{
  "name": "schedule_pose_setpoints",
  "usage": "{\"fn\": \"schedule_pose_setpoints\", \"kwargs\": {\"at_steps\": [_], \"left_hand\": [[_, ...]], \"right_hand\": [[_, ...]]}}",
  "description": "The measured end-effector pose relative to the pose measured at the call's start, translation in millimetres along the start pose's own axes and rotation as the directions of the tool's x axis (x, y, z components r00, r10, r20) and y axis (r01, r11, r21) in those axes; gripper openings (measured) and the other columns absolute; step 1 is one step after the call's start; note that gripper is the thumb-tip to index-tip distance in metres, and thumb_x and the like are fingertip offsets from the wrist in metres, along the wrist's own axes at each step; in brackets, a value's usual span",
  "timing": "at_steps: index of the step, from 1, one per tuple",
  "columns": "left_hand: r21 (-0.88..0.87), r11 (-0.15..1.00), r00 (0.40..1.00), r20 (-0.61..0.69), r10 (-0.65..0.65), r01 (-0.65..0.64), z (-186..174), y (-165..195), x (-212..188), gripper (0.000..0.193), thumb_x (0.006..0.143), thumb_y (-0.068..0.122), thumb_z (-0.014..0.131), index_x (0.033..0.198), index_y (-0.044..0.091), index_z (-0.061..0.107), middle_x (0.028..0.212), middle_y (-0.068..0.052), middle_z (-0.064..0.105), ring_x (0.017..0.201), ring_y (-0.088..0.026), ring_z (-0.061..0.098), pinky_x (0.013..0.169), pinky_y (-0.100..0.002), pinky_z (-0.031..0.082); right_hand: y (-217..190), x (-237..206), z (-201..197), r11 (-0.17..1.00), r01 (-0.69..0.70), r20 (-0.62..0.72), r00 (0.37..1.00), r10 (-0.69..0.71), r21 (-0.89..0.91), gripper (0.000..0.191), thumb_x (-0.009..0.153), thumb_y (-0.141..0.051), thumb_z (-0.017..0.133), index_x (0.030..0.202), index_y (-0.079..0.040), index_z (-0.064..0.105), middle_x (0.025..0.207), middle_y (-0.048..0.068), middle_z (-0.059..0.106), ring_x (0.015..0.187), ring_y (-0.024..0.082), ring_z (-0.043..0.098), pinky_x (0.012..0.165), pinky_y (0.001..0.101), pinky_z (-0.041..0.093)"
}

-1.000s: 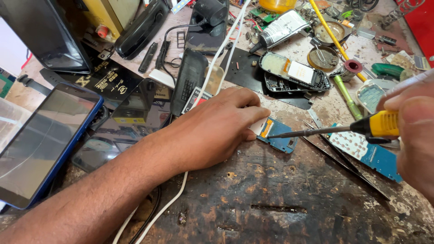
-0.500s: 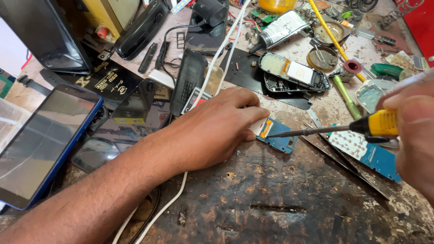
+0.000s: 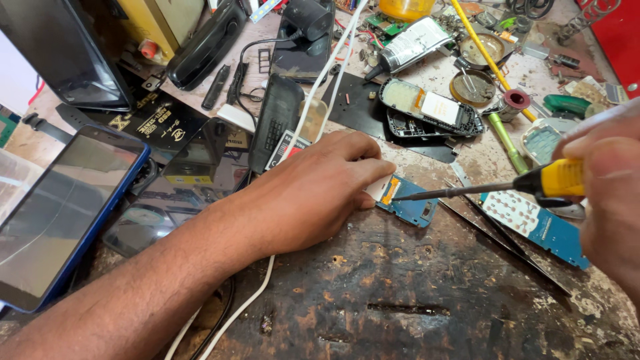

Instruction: The person solders a flex cable connector onto a blue phone motherboard using a soldering iron, pressing the component steady with one hand. They then lift the board, fit it into a phone housing, and reassemble the phone by attaching the back cover and inserting a battery.

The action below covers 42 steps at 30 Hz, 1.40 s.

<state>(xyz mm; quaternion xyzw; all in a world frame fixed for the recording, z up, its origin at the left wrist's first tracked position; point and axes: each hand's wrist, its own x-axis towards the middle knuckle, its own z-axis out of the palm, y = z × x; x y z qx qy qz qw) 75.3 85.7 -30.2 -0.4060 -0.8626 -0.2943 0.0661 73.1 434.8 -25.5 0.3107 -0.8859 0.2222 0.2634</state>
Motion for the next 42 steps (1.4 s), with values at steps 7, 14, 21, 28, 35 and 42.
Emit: {"fn": "schedule_pose_setpoints", "kwargs": {"at_steps": [7,14,21,28,35,42], "left_hand": [[0.004,1.0,1.0,-0.007,0.011,-0.011,0,0,1,0.043,0.088,0.011,0.073,0.128,0.002,0.063,0.128,-0.018,0.062,0.122,-0.036,0.057,0.098,-0.045,0.048],[0.005,1.0,1.0,-0.001,0.003,-0.003,0,0,0,0.044,0.088,0.011,0.073,0.129,0.002,0.063,0.128,-0.018,0.062,0.122,-0.037,0.057,0.098,-0.045,0.048],[0.005,1.0,1.0,0.004,-0.012,0.012,0,1,2,0.044,0.088,0.012,0.072,0.13,0.002,0.063,0.128,-0.017,0.062,0.122,-0.035,0.057,0.098,-0.044,0.048],[0.006,1.0,1.0,0.014,-0.017,0.017,0,2,2,0.044,0.088,0.011,0.072,0.13,0.002,0.063,0.128,-0.017,0.062,0.121,-0.036,0.057,0.097,-0.045,0.048],[0.009,1.0,1.0,0.005,-0.006,0.006,1,1,2,0.044,0.088,0.012,0.073,0.129,0.002,0.063,0.128,-0.018,0.062,0.121,-0.036,0.057,0.097,-0.045,0.048],[0.006,1.0,1.0,-0.003,-0.009,0.009,2,1,2,0.043,0.088,0.011,0.072,0.129,0.002,0.063,0.128,-0.018,0.062,0.121,-0.036,0.057,0.096,-0.045,0.049]], "right_hand": [[3,-12,0,0.988,-0.114,-0.032,0.992,0.118,0.1,0.04,0.129,-0.039,0.041,0.109,-0.006,0.052,0.095,0.009,0.06,0.079,0.014,0.061,0.079,0.0285,0.05],[1,-6,3,0.987,-0.136,-0.032,0.99,0.14,0.087,0.043,0.127,-0.041,0.041,0.107,-0.005,0.052,0.095,0.01,0.06,0.079,0.015,0.061,0.078,0.0292,0.051],[16,-12,7,0.99,-0.087,-0.035,0.995,0.092,0.113,0.034,0.122,-0.037,0.038,0.109,-0.008,0.051,0.095,0.011,0.059,0.079,0.015,0.061,0.076,0.0288,0.052],[14,-12,4,0.988,-0.139,-0.01,0.99,0.14,0.069,0.042,0.127,-0.04,0.037,0.108,-0.005,0.051,0.095,0.012,0.058,0.076,0.016,0.061,0.074,0.03,0.053],[5,-9,3,0.983,-0.131,-0.036,0.99,0.137,0.131,0.044,0.127,-0.044,0.041,0.108,-0.005,0.052,0.095,0.009,0.059,0.079,0.014,0.06,0.076,0.0265,0.05],[9,-11,3,0.982,-0.159,-0.037,0.986,0.164,0.103,0.044,0.128,-0.043,0.044,0.107,-0.004,0.052,0.098,0.011,0.06,0.081,0.014,0.059,0.078,0.0266,0.05]]}}
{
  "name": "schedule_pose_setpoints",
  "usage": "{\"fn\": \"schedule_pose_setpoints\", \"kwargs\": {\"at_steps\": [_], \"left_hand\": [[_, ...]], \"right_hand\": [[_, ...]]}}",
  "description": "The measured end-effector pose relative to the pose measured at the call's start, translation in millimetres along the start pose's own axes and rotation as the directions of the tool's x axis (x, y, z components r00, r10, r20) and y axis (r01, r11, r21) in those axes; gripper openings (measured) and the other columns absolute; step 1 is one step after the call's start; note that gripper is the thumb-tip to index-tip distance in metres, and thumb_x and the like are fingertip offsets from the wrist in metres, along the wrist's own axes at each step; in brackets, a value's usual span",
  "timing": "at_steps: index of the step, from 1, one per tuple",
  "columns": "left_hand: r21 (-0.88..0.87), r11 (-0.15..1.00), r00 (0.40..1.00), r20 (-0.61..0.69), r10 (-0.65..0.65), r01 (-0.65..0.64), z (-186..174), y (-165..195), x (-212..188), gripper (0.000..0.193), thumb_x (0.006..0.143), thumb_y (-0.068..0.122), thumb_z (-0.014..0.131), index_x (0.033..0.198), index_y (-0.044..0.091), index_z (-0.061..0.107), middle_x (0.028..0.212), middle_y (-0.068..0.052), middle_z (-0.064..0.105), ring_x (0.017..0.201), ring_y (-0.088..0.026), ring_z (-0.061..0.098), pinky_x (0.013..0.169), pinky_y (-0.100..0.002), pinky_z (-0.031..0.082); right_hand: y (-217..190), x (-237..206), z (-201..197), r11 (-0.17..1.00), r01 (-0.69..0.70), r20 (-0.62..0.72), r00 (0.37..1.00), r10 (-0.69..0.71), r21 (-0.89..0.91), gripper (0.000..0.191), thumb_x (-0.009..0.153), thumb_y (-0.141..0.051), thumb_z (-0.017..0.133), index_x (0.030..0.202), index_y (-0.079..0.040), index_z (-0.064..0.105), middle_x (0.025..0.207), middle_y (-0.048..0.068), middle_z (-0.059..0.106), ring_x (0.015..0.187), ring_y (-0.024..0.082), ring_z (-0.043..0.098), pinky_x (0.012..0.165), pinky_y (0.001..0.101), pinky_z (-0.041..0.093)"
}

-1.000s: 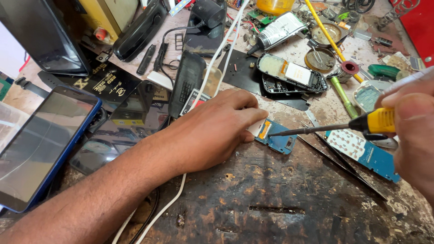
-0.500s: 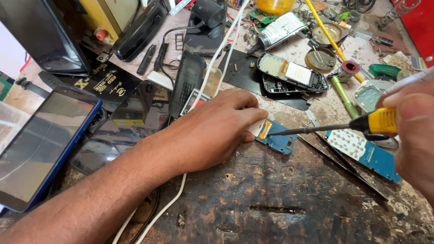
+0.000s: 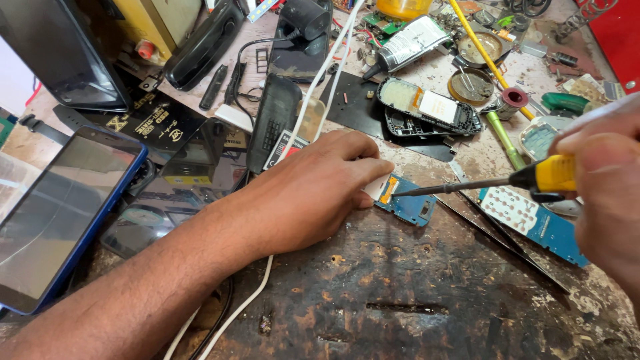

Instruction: The person solders a flex cable connector onto a blue phone motherboard using a soldering iron, pressing the component steady with one hand. They then lift the board, fit it into a phone housing, and reassemble the phone by attaching the back cover and inserting a battery.

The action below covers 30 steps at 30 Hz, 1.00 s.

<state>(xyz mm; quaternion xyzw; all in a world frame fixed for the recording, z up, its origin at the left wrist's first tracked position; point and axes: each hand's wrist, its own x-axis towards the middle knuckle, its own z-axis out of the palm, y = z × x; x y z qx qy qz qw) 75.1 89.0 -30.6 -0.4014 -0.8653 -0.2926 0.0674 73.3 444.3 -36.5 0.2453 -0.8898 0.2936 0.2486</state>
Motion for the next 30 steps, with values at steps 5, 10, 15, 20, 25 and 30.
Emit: {"fn": "schedule_pose_setpoints", "kwargs": {"at_steps": [5,10,15,20,25,30], "left_hand": [[0.003,1.0,1.0,0.008,-0.003,0.003,-1,0,0,0.044,0.088,0.012,0.072,0.129,0.002,0.063,0.128,-0.017,0.062,0.122,-0.036,0.057,0.097,-0.044,0.048],[-0.008,1.0,1.0,0.002,0.001,-0.001,-1,1,1,0.044,0.088,0.011,0.072,0.13,0.002,0.063,0.129,-0.018,0.062,0.122,-0.035,0.057,0.097,-0.044,0.048],[-0.01,1.0,1.0,0.009,-0.01,0.01,-1,1,1,0.044,0.088,0.011,0.072,0.13,0.002,0.063,0.128,-0.018,0.062,0.121,-0.035,0.057,0.097,-0.044,0.048],[-0.002,1.0,1.0,0.005,0.009,-0.009,-1,0,1,0.044,0.088,0.011,0.073,0.129,0.002,0.063,0.127,-0.018,0.062,0.12,-0.037,0.057,0.097,-0.045,0.048],[0.002,1.0,1.0,-0.003,0.027,-0.027,0,0,1,0.043,0.087,0.01,0.073,0.128,0.001,0.064,0.126,-0.018,0.062,0.12,-0.038,0.057,0.097,-0.045,0.048],[-0.004,1.0,1.0,-0.003,0.016,-0.016,1,0,2,0.043,0.087,0.01,0.073,0.128,0.001,0.064,0.126,-0.018,0.063,0.12,-0.037,0.057,0.097,-0.045,0.048]], "right_hand": [[1,0,0,0.992,0.051,0.039,0.998,-0.046,-0.112,0.039,0.126,-0.037,0.039,0.107,-0.006,0.052,0.098,0.011,0.059,0.082,0.014,0.059,0.08,0.027,0.05],[2,-1,0,0.999,0.039,-0.003,0.999,-0.039,0.028,0.04,0.128,-0.037,0.043,0.106,-0.005,0.051,0.095,0.01,0.059,0.08,0.015,0.059,0.077,0.0286,0.05],[6,0,0,0.999,0.016,0.002,1.0,-0.016,0.045,0.04,0.129,-0.036,0.043,0.105,-0.005,0.052,0.094,0.01,0.06,0.076,0.015,0.059,0.074,0.0281,0.049],[7,-3,1,0.999,0.033,-0.006,0.999,-0.032,0.039,0.038,0.127,-0.036,0.042,0.107,-0.005,0.051,0.099,0.011,0.061,0.083,0.016,0.062,0.081,0.0293,0.052],[9,-5,1,0.996,0.052,-0.014,0.999,-0.052,0.072,0.037,0.126,-0.038,0.044,0.108,-0.006,0.05,0.098,0.009,0.059,0.083,0.014,0.06,0.081,0.0277,0.05],[18,0,-2,0.963,0.143,0.071,0.989,-0.13,-0.227,0.037,0.126,-0.036,0.043,0.109,-0.005,0.052,0.102,0.013,0.06,0.085,0.016,0.059,0.082,0.0281,0.05]]}}
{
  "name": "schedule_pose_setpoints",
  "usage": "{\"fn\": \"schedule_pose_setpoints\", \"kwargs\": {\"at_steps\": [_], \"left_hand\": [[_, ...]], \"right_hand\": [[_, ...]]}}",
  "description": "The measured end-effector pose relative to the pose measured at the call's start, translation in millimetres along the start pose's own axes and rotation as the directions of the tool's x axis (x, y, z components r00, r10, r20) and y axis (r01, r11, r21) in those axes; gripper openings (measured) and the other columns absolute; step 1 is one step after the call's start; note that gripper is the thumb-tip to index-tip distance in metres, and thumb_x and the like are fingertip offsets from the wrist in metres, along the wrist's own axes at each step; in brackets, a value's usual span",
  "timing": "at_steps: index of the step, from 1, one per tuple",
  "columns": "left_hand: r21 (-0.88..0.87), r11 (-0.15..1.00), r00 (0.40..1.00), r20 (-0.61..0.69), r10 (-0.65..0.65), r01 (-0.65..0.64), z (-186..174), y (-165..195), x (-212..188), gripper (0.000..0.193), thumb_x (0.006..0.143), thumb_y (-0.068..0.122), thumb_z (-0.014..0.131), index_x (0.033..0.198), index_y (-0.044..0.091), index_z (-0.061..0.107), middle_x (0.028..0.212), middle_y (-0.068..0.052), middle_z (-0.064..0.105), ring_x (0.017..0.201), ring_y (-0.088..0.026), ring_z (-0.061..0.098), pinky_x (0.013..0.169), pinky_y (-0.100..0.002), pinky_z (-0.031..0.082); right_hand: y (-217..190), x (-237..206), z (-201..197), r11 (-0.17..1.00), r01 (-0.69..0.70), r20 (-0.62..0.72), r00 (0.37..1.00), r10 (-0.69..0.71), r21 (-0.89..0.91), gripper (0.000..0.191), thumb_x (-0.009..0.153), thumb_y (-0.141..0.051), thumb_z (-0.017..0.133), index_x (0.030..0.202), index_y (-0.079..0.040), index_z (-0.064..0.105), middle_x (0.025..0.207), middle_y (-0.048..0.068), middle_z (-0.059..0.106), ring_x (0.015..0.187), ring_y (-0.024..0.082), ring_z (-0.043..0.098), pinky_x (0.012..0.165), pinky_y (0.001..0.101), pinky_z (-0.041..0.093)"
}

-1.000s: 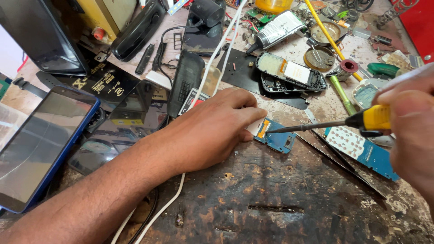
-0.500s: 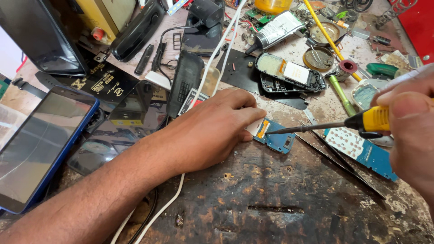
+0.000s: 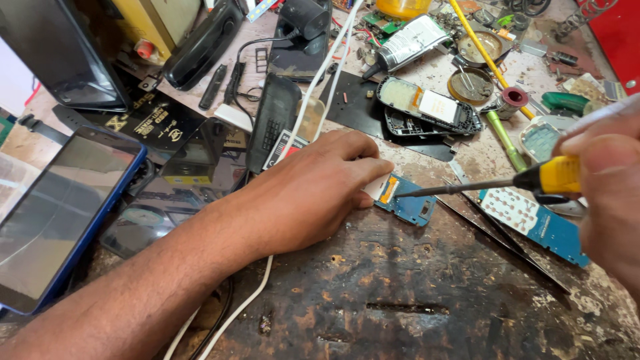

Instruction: The person solders a flex cable connector onto a blue phone motherboard using a soldering iron, pressing the component steady with one hand. They then lift the board, fit it into a phone housing, and reassemble the phone by attaching the back cover and inserting a battery.

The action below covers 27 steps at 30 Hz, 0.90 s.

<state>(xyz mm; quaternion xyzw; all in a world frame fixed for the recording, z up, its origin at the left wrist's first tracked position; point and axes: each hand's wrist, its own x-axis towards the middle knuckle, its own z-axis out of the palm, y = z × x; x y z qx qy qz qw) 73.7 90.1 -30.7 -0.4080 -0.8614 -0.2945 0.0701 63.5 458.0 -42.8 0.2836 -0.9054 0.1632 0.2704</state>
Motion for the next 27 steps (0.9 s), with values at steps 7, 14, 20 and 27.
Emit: {"fn": "schedule_pose_setpoints", "kwargs": {"at_steps": [7,14,20,27], "left_hand": [[0.004,1.0,1.0,0.004,-0.002,0.002,-1,0,0,0.043,0.088,0.01,0.072,0.129,0.001,0.063,0.127,-0.018,0.062,0.121,-0.037,0.057,0.097,-0.045,0.048],[0.004,1.0,1.0,0.002,-0.012,0.012,0,1,1,0.044,0.087,0.011,0.073,0.129,0.002,0.063,0.128,-0.018,0.062,0.121,-0.036,0.057,0.096,-0.044,0.049],[0.002,1.0,1.0,0.0,-0.016,0.016,0,2,1,0.044,0.087,0.011,0.073,0.13,0.002,0.063,0.13,-0.018,0.062,0.122,-0.036,0.057,0.097,-0.044,0.049],[0.0,1.0,1.0,0.011,-0.022,0.022,0,2,2,0.045,0.087,0.012,0.073,0.13,0.003,0.063,0.129,-0.017,0.062,0.122,-0.035,0.057,0.097,-0.044,0.049]], "right_hand": [[0,-4,1,0.977,-0.099,-0.027,0.994,0.105,0.187,0.044,0.126,-0.044,0.038,0.108,-0.006,0.052,0.095,0.01,0.061,0.078,0.016,0.063,0.077,0.0302,0.054],[-12,-1,-1,0.959,-0.131,-0.038,0.989,0.145,0.251,0.046,0.127,-0.045,0.045,0.106,-0.005,0.052,0.095,0.009,0.06,0.077,0.016,0.06,0.074,0.0278,0.049],[-17,1,0,0.951,-0.12,-0.072,0.987,0.147,0.285,0.04,0.126,-0.04,0.047,0.106,-0.006,0.052,0.097,0.009,0.061,0.082,0.015,0.061,0.079,0.0274,0.051],[-16,5,1,0.939,-0.143,-0.072,0.982,0.173,0.312,0.042,0.124,-0.042,0.047,0.103,-0.006,0.052,0.097,0.01,0.062,0.079,0.014,0.059,0.077,0.0276,0.052]]}}
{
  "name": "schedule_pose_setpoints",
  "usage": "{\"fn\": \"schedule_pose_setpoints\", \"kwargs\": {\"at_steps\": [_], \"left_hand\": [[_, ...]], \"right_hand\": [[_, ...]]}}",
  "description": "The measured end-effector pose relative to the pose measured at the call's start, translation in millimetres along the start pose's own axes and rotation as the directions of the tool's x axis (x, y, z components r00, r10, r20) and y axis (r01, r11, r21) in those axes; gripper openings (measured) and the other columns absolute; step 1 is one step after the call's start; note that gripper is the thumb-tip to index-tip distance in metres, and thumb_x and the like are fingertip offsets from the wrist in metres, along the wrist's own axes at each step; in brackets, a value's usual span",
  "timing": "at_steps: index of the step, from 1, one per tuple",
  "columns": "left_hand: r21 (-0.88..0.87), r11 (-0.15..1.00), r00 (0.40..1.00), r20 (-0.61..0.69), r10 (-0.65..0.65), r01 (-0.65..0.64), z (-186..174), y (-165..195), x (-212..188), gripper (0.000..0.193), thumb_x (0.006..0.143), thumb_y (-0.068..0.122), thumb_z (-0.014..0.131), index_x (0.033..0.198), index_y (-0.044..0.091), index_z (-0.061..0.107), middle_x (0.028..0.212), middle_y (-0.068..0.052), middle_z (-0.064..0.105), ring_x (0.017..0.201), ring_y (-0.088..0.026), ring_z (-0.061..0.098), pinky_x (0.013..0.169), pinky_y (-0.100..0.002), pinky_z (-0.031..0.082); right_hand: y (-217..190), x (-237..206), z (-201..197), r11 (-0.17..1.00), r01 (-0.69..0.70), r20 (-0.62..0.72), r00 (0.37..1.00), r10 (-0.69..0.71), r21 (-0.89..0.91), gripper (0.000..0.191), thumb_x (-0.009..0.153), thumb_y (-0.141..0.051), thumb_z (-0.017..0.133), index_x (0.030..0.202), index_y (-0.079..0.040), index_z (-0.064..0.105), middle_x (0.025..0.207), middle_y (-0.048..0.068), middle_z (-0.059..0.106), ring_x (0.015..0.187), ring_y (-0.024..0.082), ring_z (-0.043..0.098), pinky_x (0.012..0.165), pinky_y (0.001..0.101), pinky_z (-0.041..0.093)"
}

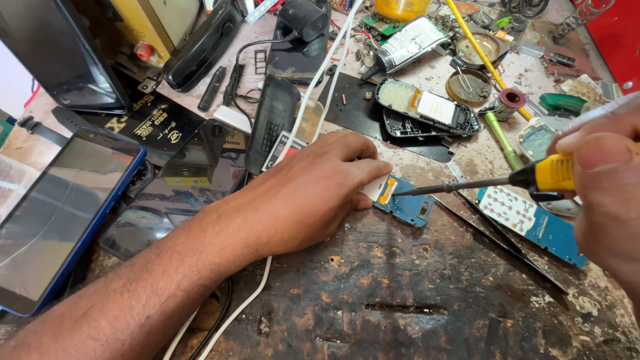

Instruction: The person solders a flex cable connector onto a blue phone motherboard using a soldering iron, pressing the component steady with one hand. They then lift the board, fit it into a phone housing, and reassemble the phone by attaching the back cover and inserting a battery.

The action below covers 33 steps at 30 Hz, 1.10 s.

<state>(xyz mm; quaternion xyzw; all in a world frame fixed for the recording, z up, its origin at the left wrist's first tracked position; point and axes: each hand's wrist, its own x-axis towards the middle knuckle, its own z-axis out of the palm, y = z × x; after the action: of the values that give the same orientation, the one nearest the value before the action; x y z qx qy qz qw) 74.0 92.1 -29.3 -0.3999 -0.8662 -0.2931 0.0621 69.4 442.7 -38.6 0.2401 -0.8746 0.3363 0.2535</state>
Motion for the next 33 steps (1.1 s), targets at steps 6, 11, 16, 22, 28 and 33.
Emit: {"fn": "schedule_pose_setpoints", "kwargs": {"at_steps": [6,11,16,22,28,33], "left_hand": [[0.004,1.0,1.0,-0.008,0.011,-0.011,0,0,0,0.045,0.087,0.012,0.073,0.13,0.002,0.063,0.129,-0.018,0.062,0.122,-0.036,0.057,0.097,-0.044,0.049],[-0.004,1.0,1.0,-0.001,0.0,0.0,0,0,0,0.044,0.089,0.012,0.072,0.13,0.002,0.063,0.128,-0.017,0.062,0.122,-0.035,0.057,0.097,-0.044,0.049],[0.006,1.0,1.0,0.011,-0.003,0.003,0,0,0,0.043,0.089,0.012,0.072,0.13,0.002,0.063,0.127,-0.017,0.062,0.121,-0.035,0.057,0.097,-0.044,0.049],[0.014,1.0,1.0,0.003,0.015,-0.015,0,0,0,0.044,0.088,0.011,0.072,0.13,0.002,0.063,0.127,-0.017,0.062,0.121,-0.036,0.057,0.097,-0.044,0.049],[0.012,1.0,1.0,-0.002,0.019,-0.019,1,-1,0,0.044,0.088,0.011,0.073,0.13,0.002,0.063,0.127,-0.018,0.062,0.121,-0.036,0.057,0.098,-0.045,0.049],[0.009,1.0,1.0,-0.005,0.011,-0.011,2,0,0,0.044,0.088,0.012,0.073,0.13,0.002,0.063,0.128,-0.018,0.062,0.121,-0.036,0.057,0.097,-0.044,0.049]], "right_hand": [[6,-2,-3,0.999,0.05,0.012,0.999,-0.05,-0.015,0.045,0.128,-0.042,0.047,0.101,-0.006,0.052,0.095,0.009,0.059,0.079,0.014,0.057,0.075,0.0278,0.047],[10,-3,-3,0.999,0.048,0.009,0.999,-0.048,0.02,0.043,0.127,-0.042,0.046,0.103,-0.007,0.052,0.094,0.008,0.058,0.078,0.013,0.057,0.074,0.0264,0.047],[9,-2,-2,0.999,0.05,0.01,0.999,-0.05,-0.001,0.041,0.127,-0.038,0.046,0.103,-0.007,0.052,0.095,0.008,0.059,0.079,0.014,0.057,0.077,0.0273,0.048],[4,-1,-4,0.998,0.051,0.025,0.998,-0.05,-0.038,0.039,0.127,-0.036,0.046,0.104,-0.005,0.052,0.096,0.01,0.059,0.082,0.015,0.059,0.081,0.0284,0.049],[0,-4,-2,1.0,0.015,0.007,1.0,-0.015,-0.01,0.04,0.126,-0.039,0.047,0.105,-0.005,0.052,0.096,0.009,0.06,0.08,0.015,0.059,0.078,0.0275,0.049],[-3,-4,-3,1.0,0.008,0.005,1.0,-0.008,0.025,0.042,0.125,-0.042,0.048,0.105,-0.005,0.052,0.095,0.009,0.06,0.079,0.014,0.058,0.076,0.0266,0.048]]}}
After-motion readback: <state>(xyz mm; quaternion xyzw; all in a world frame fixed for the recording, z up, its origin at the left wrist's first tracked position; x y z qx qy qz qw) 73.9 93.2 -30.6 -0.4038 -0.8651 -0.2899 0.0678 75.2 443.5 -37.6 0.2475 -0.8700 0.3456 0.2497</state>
